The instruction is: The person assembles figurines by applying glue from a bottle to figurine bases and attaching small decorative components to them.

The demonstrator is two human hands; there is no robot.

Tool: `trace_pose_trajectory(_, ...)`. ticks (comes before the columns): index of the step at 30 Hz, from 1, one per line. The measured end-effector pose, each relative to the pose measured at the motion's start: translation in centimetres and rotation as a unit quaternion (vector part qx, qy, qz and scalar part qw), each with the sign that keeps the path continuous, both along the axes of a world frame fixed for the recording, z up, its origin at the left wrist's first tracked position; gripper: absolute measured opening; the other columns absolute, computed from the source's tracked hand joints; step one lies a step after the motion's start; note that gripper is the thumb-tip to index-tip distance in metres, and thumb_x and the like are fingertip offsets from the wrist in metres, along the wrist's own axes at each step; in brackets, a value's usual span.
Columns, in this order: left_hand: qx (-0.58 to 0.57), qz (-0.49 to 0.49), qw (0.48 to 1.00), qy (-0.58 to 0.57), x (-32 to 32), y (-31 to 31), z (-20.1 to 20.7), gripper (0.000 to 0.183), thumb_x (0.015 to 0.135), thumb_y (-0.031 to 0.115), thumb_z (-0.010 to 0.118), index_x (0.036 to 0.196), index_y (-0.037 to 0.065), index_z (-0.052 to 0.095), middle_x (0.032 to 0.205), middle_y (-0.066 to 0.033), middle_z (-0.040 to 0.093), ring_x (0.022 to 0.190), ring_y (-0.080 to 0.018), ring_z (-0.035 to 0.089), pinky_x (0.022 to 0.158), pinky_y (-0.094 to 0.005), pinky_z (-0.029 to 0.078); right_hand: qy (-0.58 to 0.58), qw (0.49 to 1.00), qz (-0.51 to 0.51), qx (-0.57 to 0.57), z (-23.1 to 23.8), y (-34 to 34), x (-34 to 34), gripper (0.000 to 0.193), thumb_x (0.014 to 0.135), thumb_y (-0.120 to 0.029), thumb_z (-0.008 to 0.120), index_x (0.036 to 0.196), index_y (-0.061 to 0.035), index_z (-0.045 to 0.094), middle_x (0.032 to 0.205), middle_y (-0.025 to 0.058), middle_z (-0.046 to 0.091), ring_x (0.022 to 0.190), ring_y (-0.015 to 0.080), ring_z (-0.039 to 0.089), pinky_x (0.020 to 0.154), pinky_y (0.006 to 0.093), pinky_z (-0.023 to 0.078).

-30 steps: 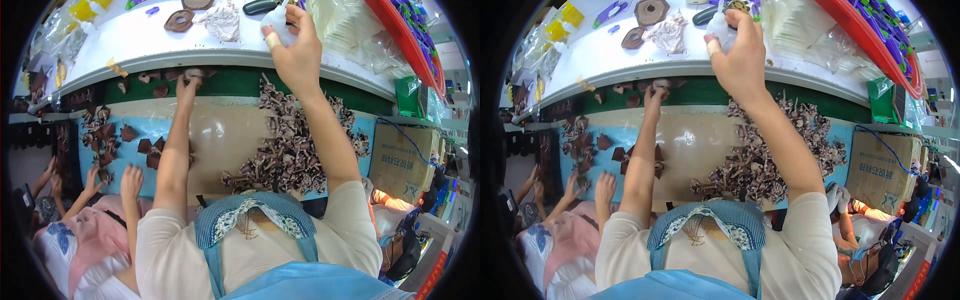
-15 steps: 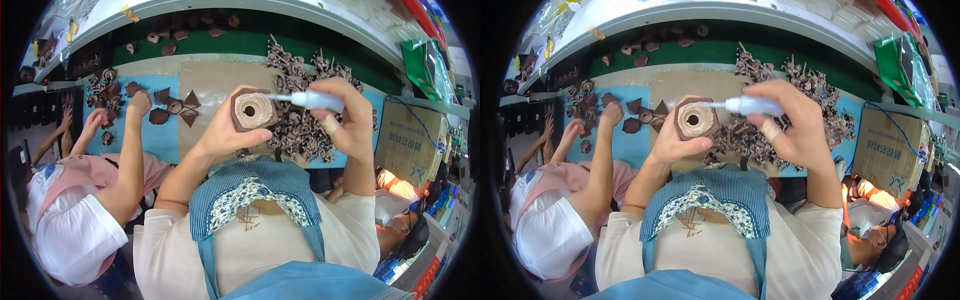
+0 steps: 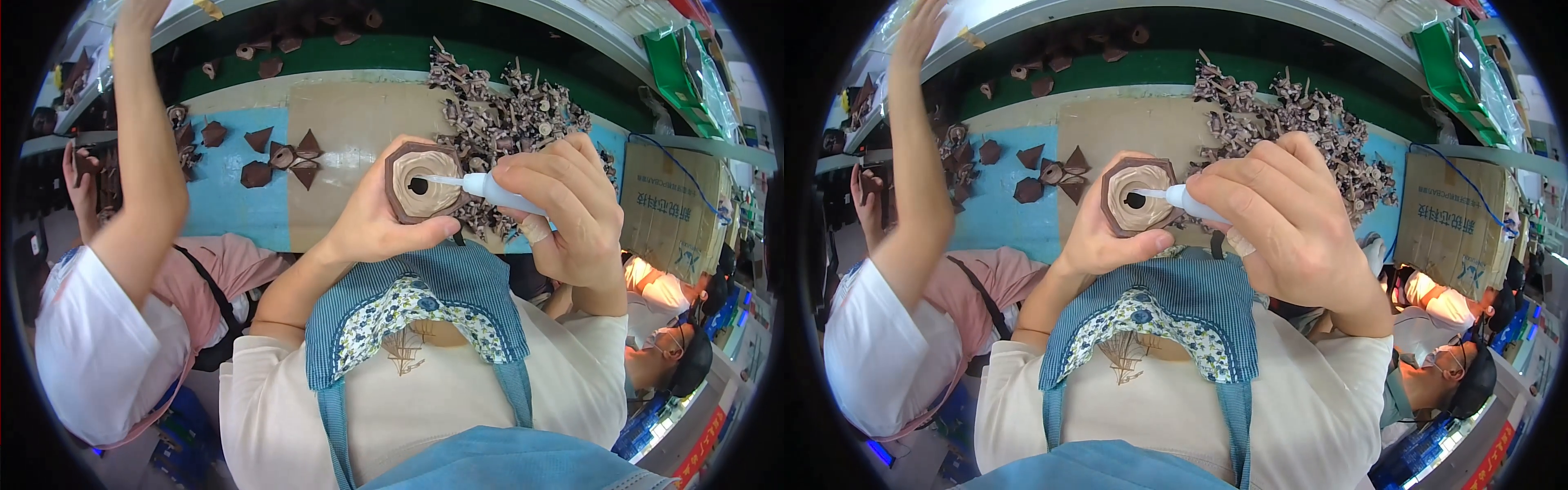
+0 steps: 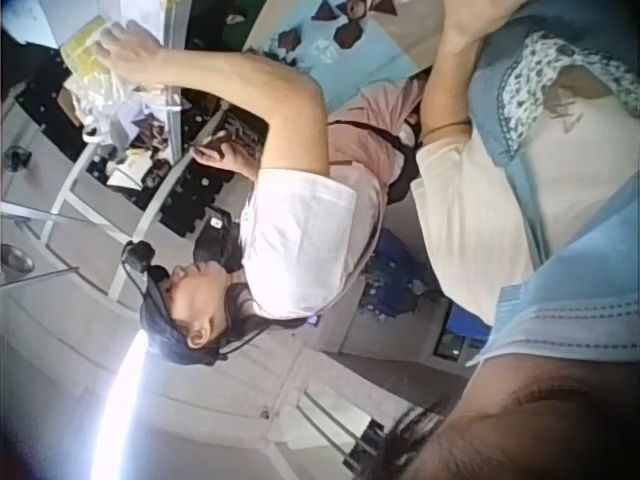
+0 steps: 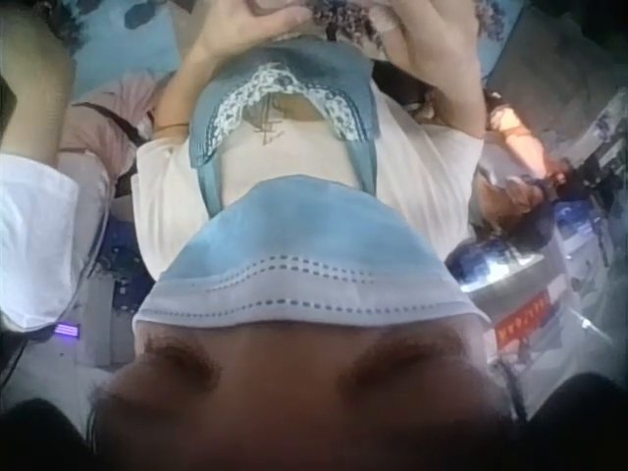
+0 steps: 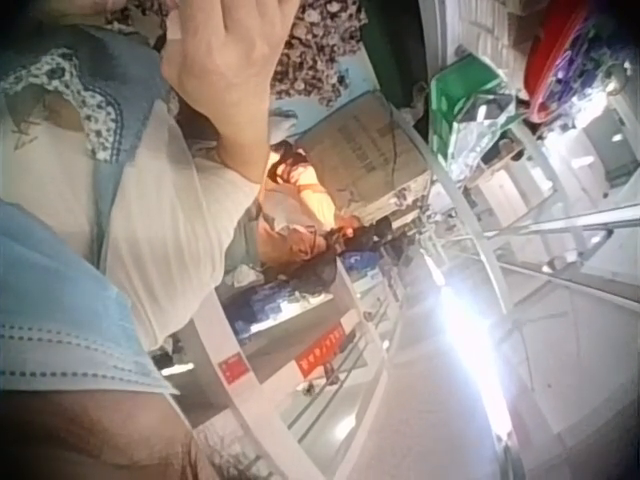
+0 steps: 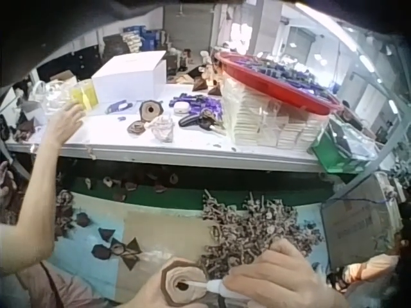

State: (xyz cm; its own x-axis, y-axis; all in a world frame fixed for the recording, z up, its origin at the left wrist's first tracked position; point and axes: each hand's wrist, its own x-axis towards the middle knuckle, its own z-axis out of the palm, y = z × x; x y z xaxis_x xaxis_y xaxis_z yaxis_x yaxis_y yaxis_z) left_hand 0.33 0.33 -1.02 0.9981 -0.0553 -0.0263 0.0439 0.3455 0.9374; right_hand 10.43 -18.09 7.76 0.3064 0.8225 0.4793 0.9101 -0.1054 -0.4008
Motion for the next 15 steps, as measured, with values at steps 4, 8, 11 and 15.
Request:
trace_pose_trajectory(4,-0.006,0.001,1.000,0.010,0.0,0.1,0.1,0.065,0.067,0.012,0.080,0.119,0.001,0.043,0.108,-0.0069,0.055,0.101,-0.0133,0.053,0.089,-0.0291,0.043,0.002,1.000,-0.002,0.004,0.0,0.3,0.0,0.032,0.060,0.001,0.066,0.092,0.0024,0.062,0.084,0.0122,0.063,0.067,0.0242,0.056,0.060,0.0344,0.037)
trace_pose_trajectory(8,0.025,-0.001,1.000,0.007,0.2,0.8,-0.1,0.063,0.068,0.013,0.079,0.118,0.001,0.043,0.108,-0.0067,0.055,0.102,-0.0130,0.053,0.089,-0.0290,0.043,0.014,1.000,-0.011,-0.002,-0.4,0.4,0.6,0.034,0.059,0.001,0.067,0.092,0.0023,0.062,0.083,0.0130,0.063,0.068,0.0269,0.057,0.063,0.0349,0.040)
trace_pose_trajectory(11,0.019,0.012,1.000,0.020,0.2,1.2,-0.2,0.060,0.068,0.015,0.080,0.115,0.001,0.046,0.104,-0.0055,0.056,0.097,-0.0124,0.054,0.087,-0.0289,0.044,0.116,0.991,-0.058,0.023,-1.0,0.4,1.0,0.029,0.064,0.001,0.069,0.092,0.0013,0.062,0.084,0.0126,0.063,0.071,0.0242,0.059,0.069,0.0323,0.046)
trace_pose_trajectory(15,0.191,0.030,0.980,0.046,0.5,2.5,0.5,0.061,0.067,0.021,0.081,0.114,0.000,0.049,0.098,-0.0108,0.061,0.090,-0.0184,0.060,0.081,-0.0303,0.048,0.402,0.898,-0.091,0.154,-4.0,1.6,4.6,0.028,0.082,-0.005,0.066,0.106,-0.0007,0.051,0.099,0.0065,0.060,0.081,0.0137,0.060,0.072,0.0258,0.048)
